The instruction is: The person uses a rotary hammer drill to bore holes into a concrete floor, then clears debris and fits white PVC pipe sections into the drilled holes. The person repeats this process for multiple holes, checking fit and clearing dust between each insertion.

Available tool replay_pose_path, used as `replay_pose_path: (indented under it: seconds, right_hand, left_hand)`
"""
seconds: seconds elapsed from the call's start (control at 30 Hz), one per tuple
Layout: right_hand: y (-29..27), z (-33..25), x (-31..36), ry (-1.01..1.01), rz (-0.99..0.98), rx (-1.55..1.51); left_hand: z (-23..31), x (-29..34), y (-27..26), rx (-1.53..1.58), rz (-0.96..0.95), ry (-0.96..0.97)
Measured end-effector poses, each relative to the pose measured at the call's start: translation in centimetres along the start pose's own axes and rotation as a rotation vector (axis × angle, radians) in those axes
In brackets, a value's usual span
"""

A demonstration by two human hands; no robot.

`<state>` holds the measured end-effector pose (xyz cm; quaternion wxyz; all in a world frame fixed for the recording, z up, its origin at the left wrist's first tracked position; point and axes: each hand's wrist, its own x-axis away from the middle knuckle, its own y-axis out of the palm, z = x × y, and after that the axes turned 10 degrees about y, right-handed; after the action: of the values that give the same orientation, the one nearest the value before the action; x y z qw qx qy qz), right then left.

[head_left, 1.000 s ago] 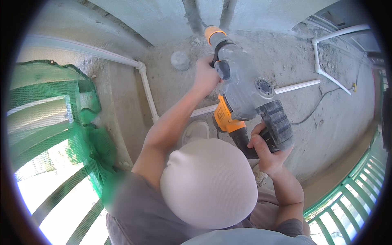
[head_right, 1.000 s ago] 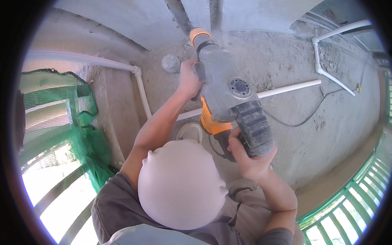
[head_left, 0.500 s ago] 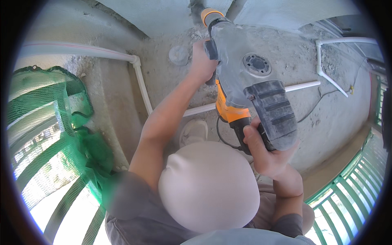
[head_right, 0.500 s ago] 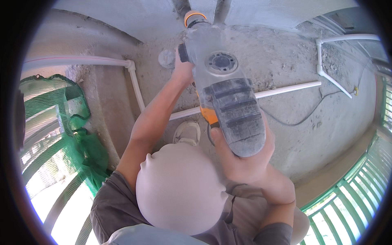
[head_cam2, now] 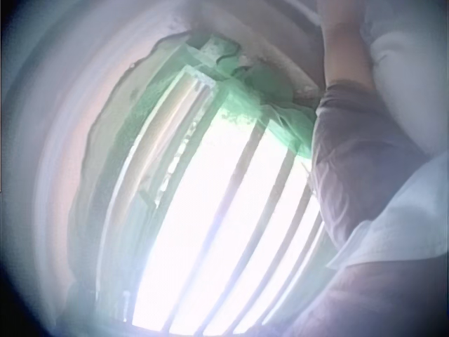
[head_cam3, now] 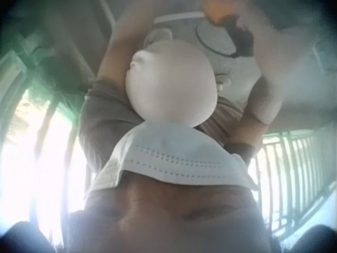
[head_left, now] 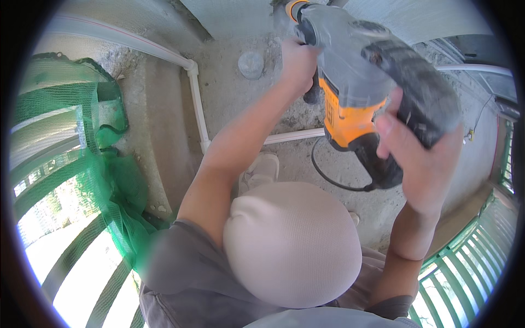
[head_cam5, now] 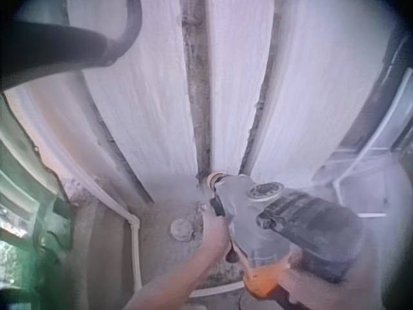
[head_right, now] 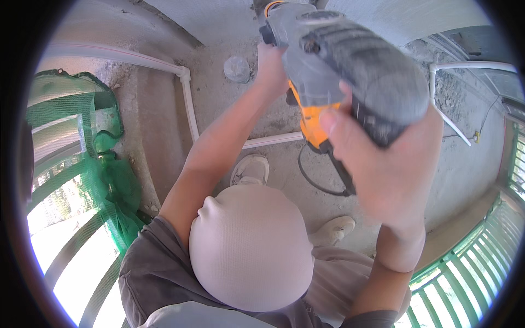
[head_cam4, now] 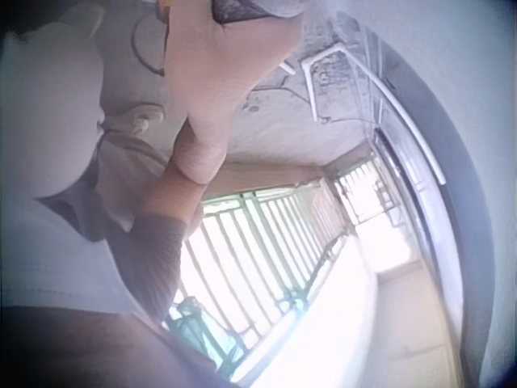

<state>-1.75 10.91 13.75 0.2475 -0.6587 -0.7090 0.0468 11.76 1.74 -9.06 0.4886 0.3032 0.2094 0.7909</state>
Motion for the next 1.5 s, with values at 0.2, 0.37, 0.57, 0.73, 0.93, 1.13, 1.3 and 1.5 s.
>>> replay_pose_path:
  seconds: [0.2,0.37,0.57,0.73,0.93,1.13,1.3,1.5]
  right_hand:
    - [-2.2,1.9,-3.5,-0.088,-0.169,0.022]
    - [-0.8,5.7,-2.0,0.040,-0.122,-0.092]
    - [-1.8,10.4,4.6,0.057,-0.075,-0.114]
    - [-2.1,11.6,6.0,-0.215,-0.089,0.241]
    - [1.0,11.8,3.9,-0.252,-0.031,0.220]
    - [2.4,6.6,3.3,-0.083,-0.124,0.250]
    - [2.8,0.8,1.2,-0.171,-0.115,0.305]
    - [3.2,-2.5,-1.6,-0.256,-0.144,0.526]
  left_hand:
    - [-1.3,-0.9,0.3,-0.011,0.057,0.062]
    - [-2.9,0.8,-2.5,-0.158,-0.006,0.019]
    - [-5.4,5.1,-4.3,-0.182,-0.159,0.097]
    - [-4.6,4.8,-5.2,-0.470,-0.337,0.389]
    - [-6.5,0.0,-7.6,-0.558,-0.402,0.268]
    - [-7.7,-2.0,-7.1,-0.218,-0.335,0.004]
    - [-7.4,-2.3,-5.3,0.091,-0.233,-0.222]
    - [-6.6,-3.8,-3.3,0.514,-0.074,-0.448]
